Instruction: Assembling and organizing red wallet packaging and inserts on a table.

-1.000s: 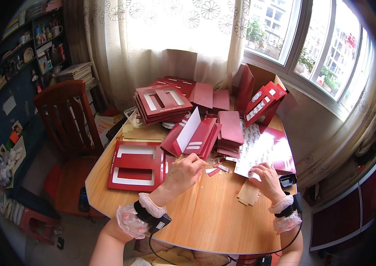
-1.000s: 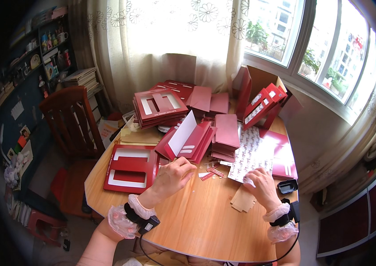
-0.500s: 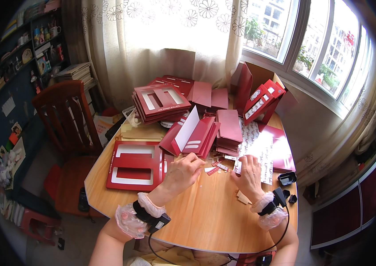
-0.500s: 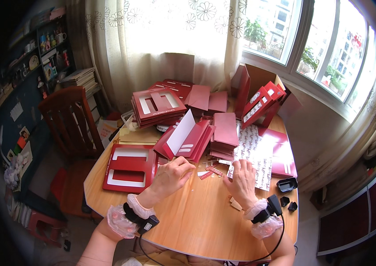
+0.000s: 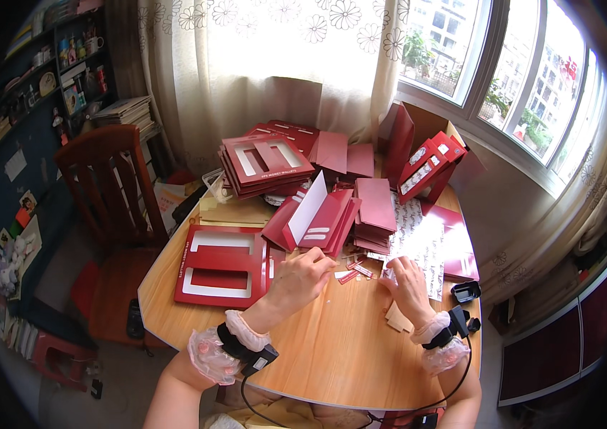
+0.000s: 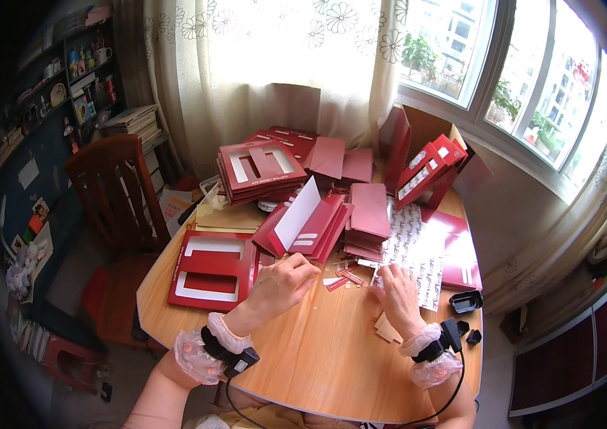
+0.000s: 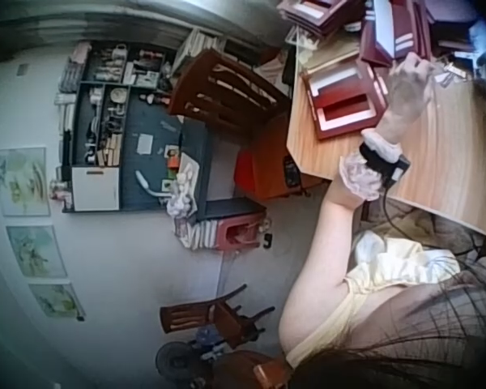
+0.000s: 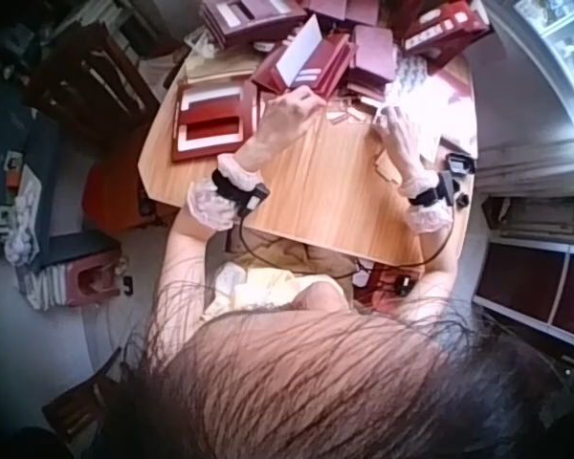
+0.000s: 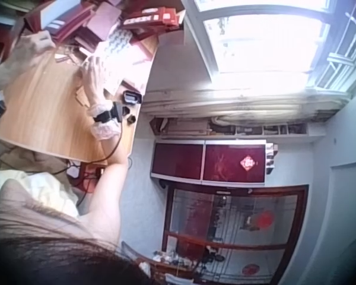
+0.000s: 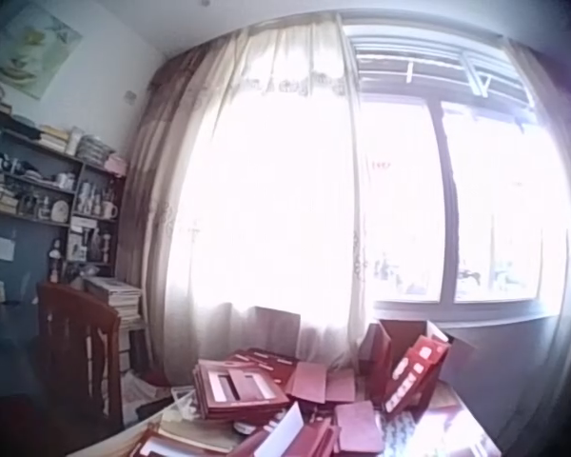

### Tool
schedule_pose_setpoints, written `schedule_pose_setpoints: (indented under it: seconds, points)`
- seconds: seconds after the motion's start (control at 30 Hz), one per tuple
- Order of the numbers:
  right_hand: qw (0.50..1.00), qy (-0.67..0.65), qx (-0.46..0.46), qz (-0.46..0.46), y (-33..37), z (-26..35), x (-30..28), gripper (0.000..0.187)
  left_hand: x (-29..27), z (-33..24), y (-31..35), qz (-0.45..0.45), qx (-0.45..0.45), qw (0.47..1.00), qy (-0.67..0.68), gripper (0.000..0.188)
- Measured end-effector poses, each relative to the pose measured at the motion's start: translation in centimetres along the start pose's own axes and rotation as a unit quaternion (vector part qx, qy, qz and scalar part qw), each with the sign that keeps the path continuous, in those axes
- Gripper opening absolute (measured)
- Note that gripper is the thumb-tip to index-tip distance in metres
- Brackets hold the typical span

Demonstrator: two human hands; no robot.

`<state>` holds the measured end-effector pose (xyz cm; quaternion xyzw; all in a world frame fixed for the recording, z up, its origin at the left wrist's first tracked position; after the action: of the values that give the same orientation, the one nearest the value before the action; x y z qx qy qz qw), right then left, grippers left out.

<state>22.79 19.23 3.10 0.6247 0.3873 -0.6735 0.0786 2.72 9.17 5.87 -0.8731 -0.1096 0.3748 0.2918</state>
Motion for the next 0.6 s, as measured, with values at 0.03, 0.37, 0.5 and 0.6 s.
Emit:
schedule_pose_setpoints:
  seconds: [0.03, 0.37, 0.5, 0.6]
  points:
    - [1.000, 0.006, -0.013, 0.003, -0.1, 0.2, 0.0, 0.031, 0.1, 0.2, 0.0, 0.002, -0.002, 1.000, -0.002, 0.010]
    - [0.992, 0.092, -0.085, -0.020, -0.4, 1.2, -1.3, 0.010, -0.2, -0.3, 0.0, 0.001, 0.002, 1.000, -0.001, 0.011]
    - [0.980, 0.164, -0.106, -0.041, -0.3, 1.4, -1.8, 0.005, -0.2, -0.1, -0.1, 0.001, 0.000, 1.000, 0.005, 0.011]
    - [0.969, 0.199, -0.119, -0.085, 0.5, 0.7, -2.6, 0.004, -0.2, 0.0, -0.1, 0.002, -0.003, 1.000, 0.007, 0.011]
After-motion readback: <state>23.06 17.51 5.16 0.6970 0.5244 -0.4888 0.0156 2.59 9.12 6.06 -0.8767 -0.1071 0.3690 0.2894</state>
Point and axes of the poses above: each hand's wrist, its own y-axis away from the middle knuckle, its own x-axis out of the palm, z = x × y, the point moved 10 cm from there along -y, towards the middle knuckle, and after that the axes turned 15 degrees about y, right-handed, at the moved point
